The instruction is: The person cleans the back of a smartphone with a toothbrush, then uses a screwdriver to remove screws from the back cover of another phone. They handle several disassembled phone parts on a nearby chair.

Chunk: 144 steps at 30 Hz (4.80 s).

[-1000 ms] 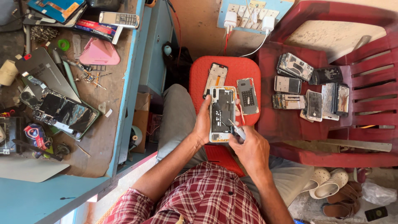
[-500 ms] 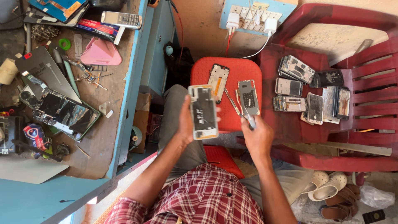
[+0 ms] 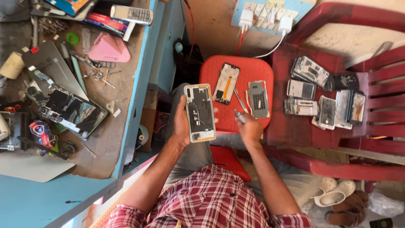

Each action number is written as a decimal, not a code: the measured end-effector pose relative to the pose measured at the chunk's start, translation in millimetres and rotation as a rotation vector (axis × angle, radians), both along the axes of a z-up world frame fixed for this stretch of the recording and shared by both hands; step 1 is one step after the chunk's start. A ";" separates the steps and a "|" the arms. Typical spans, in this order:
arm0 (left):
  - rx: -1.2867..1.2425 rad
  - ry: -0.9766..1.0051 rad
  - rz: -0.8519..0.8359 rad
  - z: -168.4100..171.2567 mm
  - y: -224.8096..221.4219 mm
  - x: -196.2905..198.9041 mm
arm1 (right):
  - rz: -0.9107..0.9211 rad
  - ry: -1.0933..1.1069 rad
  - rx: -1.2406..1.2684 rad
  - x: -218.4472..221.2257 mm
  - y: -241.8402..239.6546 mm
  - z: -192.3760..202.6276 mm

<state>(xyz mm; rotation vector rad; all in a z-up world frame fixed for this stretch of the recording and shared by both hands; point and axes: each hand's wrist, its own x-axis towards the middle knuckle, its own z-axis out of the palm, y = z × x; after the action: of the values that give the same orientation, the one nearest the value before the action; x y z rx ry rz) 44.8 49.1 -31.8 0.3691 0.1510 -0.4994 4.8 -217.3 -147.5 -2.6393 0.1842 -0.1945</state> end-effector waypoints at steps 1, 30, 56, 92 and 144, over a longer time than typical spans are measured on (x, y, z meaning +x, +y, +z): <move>0.001 0.004 -0.002 -0.9 -1.2 -0.5 | -0.073 -0.052 0.104 -5.7 -5.0 2.8; -0.234 -0.051 -0.383 6.2 -55.5 -43.1 | 0.048 -0.102 0.321 -43.8 30.3 265.1; 0.146 0.017 -0.056 11.4 6.4 -25.8 | -0.043 0.093 0.077 8.4 0.7 -12.7; -0.074 -0.053 -0.182 15.2 -7.9 -29.9 | -0.294 0.268 1.585 -7.9 -6.1 178.0; -0.099 -0.013 -0.161 11.8 3.0 -30.8 | 0.074 0.133 -0.285 9.5 32.1 1.4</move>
<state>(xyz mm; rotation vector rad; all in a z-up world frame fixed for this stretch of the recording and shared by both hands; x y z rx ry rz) 14.0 52.1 -20.1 0.2892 0.0836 -0.6606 14.3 -185.3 -146.1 -2.9393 0.1087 -0.0210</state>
